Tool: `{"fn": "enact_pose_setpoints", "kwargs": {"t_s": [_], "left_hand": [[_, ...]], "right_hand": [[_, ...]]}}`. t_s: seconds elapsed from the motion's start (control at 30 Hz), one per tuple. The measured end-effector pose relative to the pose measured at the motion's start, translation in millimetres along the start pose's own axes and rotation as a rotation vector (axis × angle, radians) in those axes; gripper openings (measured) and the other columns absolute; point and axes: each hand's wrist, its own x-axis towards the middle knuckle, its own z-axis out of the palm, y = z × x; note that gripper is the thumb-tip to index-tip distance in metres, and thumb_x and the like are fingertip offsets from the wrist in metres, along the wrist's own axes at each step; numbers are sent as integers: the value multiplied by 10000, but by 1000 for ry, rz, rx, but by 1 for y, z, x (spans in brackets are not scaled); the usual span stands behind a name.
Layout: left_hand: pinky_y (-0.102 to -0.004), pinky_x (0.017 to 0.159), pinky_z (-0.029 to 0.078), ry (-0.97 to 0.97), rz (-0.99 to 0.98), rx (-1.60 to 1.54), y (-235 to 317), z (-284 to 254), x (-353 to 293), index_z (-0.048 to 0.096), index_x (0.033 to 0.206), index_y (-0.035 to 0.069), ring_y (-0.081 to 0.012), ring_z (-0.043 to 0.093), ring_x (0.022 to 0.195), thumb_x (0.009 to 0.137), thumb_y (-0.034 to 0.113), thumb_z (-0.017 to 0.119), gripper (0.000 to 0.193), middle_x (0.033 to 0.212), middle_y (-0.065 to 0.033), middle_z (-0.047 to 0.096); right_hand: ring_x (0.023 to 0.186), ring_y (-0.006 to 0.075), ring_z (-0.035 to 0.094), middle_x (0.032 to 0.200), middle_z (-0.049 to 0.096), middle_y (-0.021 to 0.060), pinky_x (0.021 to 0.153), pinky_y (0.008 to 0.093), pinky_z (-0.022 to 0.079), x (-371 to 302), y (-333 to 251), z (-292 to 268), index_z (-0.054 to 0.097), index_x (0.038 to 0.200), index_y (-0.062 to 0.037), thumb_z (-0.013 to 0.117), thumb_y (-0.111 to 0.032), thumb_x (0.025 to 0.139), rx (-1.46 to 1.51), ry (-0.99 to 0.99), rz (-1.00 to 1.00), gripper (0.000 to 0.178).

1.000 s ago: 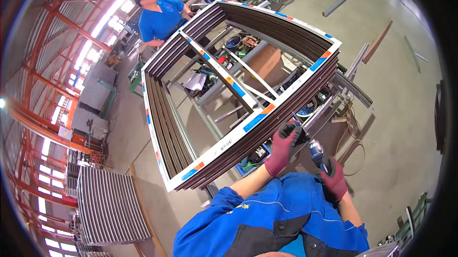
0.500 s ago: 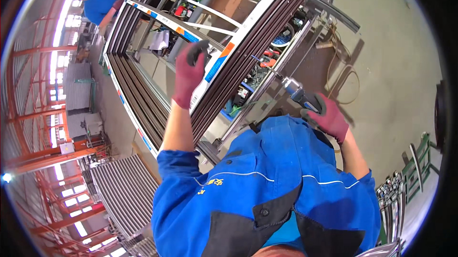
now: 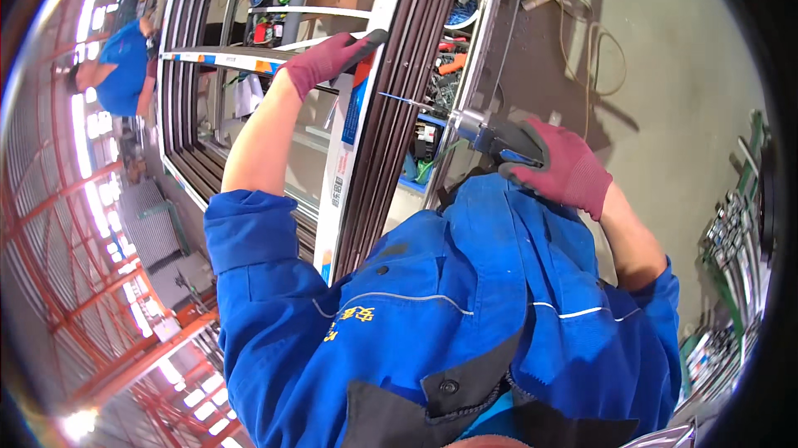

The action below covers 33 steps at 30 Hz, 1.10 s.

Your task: Assembling a metal window frame using an electric drill and checking alignment with a spirit level.

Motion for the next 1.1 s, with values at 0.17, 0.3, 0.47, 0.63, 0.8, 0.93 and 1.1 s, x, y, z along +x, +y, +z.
{"fn": "enact_pose_setpoints", "kwargs": {"t_s": [0.17, 0.3, 0.47, 0.63, 0.8, 0.93, 1.1], "left_hand": [[-378, 956, 496, 126, 133, -38, -4, 2, -8, 673, 1215, 3, -260, 677, 1030, 989, 767, 432, 832, 1097, -173, 728], [-349, 904, 496, 127, 220, -30, -18, 1, 4, 674, 1125, 7, -225, 637, 933, 976, 807, 413, 854, 1007, -134, 696], [-365, 944, 492, 93, 119, 44, -5, 2, 1, 668, 1162, -3, -249, 653, 980, 1004, 762, 402, 826, 1033, -144, 708], [-394, 1000, 482, 172, 281, 63, -26, 7, 12, 655, 1189, -27, -304, 672, 1000, 1024, 731, 378, 824, 1039, -181, 722], [-405, 964, 501, 181, 203, 44, -29, 8, 14, 662, 1166, -30, -304, 682, 991, 1035, 717, 370, 812, 1039, -199, 726], [-412, 939, 508, 188, 322, 54, -19, 11, 17, 702, 1044, -21, -323, 678, 959, 1040, 694, 385, 782, 1021, -203, 711], [-437, 984, 490, 217, 283, 59, -28, 13, 22, 709, 1092, -14, -381, 672, 1054, 1045, 680, 380, 769, 1086, -242, 713]], "right_hand": [[1264, 426, 613, 1358, 639, 264, 1088, 477, 493, -7, -7, 19, 544, 1438, 23, 831, -453, 810, -35, 100, -4, 838], [1282, 428, 604, 1374, 633, 264, 1108, 472, 483, -10, -7, 30, 529, 1453, 27, 829, -455, 816, -9, 129, -10, 853], [1325, 423, 575, 1413, 610, 262, 1143, 470, 450, -8, -26, 20, 500, 1483, 14, 792, -480, 851, 45, -5, 74, 853], [1361, 418, 546, 1447, 586, 261, 1170, 469, 417, -6, -34, 20, 478, 1504, 1, 765, -502, 868, 34, -47, 100, 861], [1354, 422, 550, 1440, 587, 265, 1168, 468, 418, 2, -44, 17, 483, 1500, 3, 736, -517, 889, 12, -65, 69, 841], [1352, 420, 552, 1435, 589, 267, 1167, 466, 420, 7, -45, 22, 487, 1494, 4, 722, -532, 894, -59, -22, 62, 838], [1339, 412, 565, 1431, 591, 264, 1157, 472, 427, 8, -46, 28, 495, 1488, -4, 711, -540, 902, -89, 32, 66, 823]]}}
